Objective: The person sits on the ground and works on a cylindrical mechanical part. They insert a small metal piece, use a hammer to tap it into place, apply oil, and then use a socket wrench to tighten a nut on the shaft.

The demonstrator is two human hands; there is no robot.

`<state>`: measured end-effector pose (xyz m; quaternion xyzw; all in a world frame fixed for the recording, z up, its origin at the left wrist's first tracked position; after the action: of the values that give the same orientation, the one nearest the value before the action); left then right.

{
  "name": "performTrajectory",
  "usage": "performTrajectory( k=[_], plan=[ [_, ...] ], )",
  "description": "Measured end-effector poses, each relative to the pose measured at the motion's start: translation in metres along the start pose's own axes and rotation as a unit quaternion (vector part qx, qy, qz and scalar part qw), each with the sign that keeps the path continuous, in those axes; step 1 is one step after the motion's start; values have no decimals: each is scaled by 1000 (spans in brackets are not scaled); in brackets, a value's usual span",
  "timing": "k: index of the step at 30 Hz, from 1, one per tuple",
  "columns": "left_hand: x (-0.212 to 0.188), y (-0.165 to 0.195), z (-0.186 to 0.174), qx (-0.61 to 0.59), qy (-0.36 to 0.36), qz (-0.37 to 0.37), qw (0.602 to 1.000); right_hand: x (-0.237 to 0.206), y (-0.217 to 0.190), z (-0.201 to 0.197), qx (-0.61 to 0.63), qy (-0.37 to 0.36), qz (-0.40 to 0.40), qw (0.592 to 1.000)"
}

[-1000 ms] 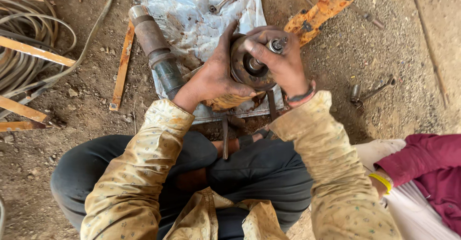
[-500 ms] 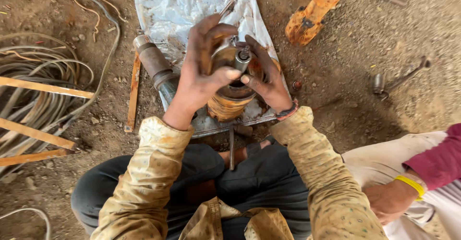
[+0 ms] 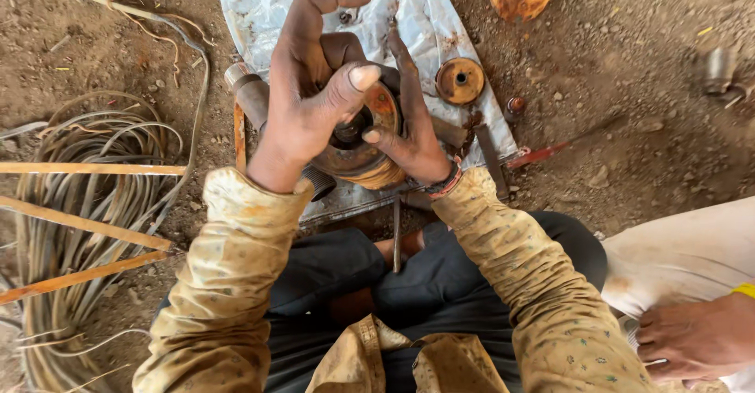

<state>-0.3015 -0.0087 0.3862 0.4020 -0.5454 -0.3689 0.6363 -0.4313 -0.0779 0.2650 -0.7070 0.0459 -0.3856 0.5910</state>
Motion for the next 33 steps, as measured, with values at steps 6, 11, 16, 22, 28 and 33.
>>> performTrajectory(
  k=[6,11,16,22,28,33],
  plan=[
    [5,-2,11,95,116,52,987,0,-1,-2,-48,38,-32,998],
    [13,11,21,66,-27,-10,997,-1,-10,3,49,40,26,998],
    [4,2,14,102,89,37,990,-4,-22,4,-14,85,-14,996],
    [1,-2,10,96,21,-5,995,-3,-26,10,33,79,-10,996],
    [15,8,16,82,157,51,983,-2,-23,7,31,96,17,995],
    [11,5,9,67,-16,-17,997,-4,-14,9,32,69,5,997]
  ],
)
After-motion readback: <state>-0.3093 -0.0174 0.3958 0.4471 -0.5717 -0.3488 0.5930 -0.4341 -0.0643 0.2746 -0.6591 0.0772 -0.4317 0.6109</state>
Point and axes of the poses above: each hand's wrist, its own x-axis towards the middle knuckle, its own z-axis out of the palm, y = z × x, the point moved 5 cm from there along x, towards the middle knuckle, and after that the axes turned 1 degree about z, right-handed, at the moved point
